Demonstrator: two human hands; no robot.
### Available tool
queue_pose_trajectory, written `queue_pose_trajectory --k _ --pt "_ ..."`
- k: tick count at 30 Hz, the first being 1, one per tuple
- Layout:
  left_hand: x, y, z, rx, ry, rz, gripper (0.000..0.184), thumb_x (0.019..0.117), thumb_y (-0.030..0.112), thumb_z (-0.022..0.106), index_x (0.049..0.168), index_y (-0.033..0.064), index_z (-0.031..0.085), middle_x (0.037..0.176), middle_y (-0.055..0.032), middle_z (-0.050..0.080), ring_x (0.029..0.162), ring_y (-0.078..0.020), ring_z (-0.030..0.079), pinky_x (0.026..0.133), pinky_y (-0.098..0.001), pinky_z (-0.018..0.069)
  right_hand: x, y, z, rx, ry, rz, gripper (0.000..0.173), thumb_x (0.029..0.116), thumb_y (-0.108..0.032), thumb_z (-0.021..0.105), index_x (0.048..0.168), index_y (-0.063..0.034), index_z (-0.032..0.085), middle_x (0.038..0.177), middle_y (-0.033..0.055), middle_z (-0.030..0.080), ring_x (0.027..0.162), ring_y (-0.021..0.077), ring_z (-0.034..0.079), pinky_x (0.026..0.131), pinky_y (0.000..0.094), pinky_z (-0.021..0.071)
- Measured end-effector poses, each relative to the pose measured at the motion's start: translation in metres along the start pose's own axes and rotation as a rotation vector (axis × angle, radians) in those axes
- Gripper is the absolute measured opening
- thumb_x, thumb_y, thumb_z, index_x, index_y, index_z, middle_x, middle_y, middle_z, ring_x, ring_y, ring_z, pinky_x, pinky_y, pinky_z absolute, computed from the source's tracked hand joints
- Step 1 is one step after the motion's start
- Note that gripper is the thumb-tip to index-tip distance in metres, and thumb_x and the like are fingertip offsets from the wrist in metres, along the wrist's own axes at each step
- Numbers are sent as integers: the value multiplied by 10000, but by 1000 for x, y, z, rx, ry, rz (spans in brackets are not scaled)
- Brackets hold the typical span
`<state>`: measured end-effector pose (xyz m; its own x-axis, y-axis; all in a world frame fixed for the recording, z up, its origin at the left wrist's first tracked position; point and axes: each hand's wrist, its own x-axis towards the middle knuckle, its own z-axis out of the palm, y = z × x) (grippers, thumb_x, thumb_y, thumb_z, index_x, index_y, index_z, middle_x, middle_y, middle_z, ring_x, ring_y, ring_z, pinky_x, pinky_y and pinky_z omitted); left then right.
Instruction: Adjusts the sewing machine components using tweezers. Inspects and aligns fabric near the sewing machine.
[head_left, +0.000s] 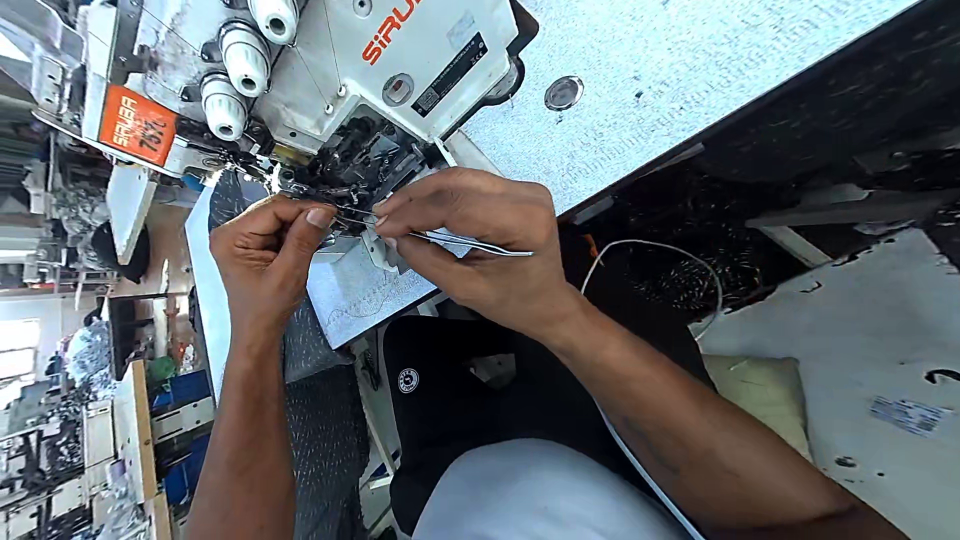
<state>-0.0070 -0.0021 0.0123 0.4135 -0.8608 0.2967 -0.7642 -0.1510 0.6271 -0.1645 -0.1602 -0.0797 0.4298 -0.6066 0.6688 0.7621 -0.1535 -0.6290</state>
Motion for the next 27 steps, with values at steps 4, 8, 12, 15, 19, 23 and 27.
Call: queue_pose_trajectory --k 4,8,12,15,19,23,27 --pt "0 0 2 -11 8 6 114 1011 153 643 989 77 727 885 72 695 754 -9 637 683 -180 540 -1 3 2 -8 3 -6 93 854 104 732 938 76 763 976 180 759 971 221 747 891 327 632" --pt "0 -1 2 -11 16 2 119 1017 157 637 990 80 723 898 70 698 765 -12 641 693 -183 542 0 7 5 -26 1 -18 89 854 101 735 931 68 766 967 176 758 950 211 746 866 316 633" --pt "1 -1 2 -18 19 -1 119 1017 159 637 989 81 723 890 74 699 756 -8 639 685 -182 539 1 8 7 -15 1 -21 88 855 103 730 928 70 768 965 180 757 957 217 744 870 316 631" --pt "1 1 2 -15 27 -8 111 1014 149 639 984 81 721 877 80 695 732 1 628 666 -173 531 1 8 7 -14 8 -23 93 857 108 723 932 76 767 958 179 758 953 217 747 873 318 633" --pt "0 -1 1 -17 19 -17 117 1018 171 639 990 98 726 893 85 703 741 -2 634 675 -181 538 0 9 8 -8 18 -19 114 866 99 720 968 77 768 950 170 763 921 194 746 855 311 632" --pt "0 -2 0 -35 31 -18 120 1024 167 628 995 109 728 892 91 708 711 1 622 646 -180 526 1 7 10 -9 46 -10 121 852 111 698 946 72 764 917 151 750 871 164 727 793 282 625" --pt "0 -4 -1 -72 52 -16 114 1028 164 626 1000 123 728 878 103 705 672 12 596 616 -174 507 4 5 12 13 79 25 113 845 113 686 941 87 742 901 141 728 833 146 705 753 275 618"
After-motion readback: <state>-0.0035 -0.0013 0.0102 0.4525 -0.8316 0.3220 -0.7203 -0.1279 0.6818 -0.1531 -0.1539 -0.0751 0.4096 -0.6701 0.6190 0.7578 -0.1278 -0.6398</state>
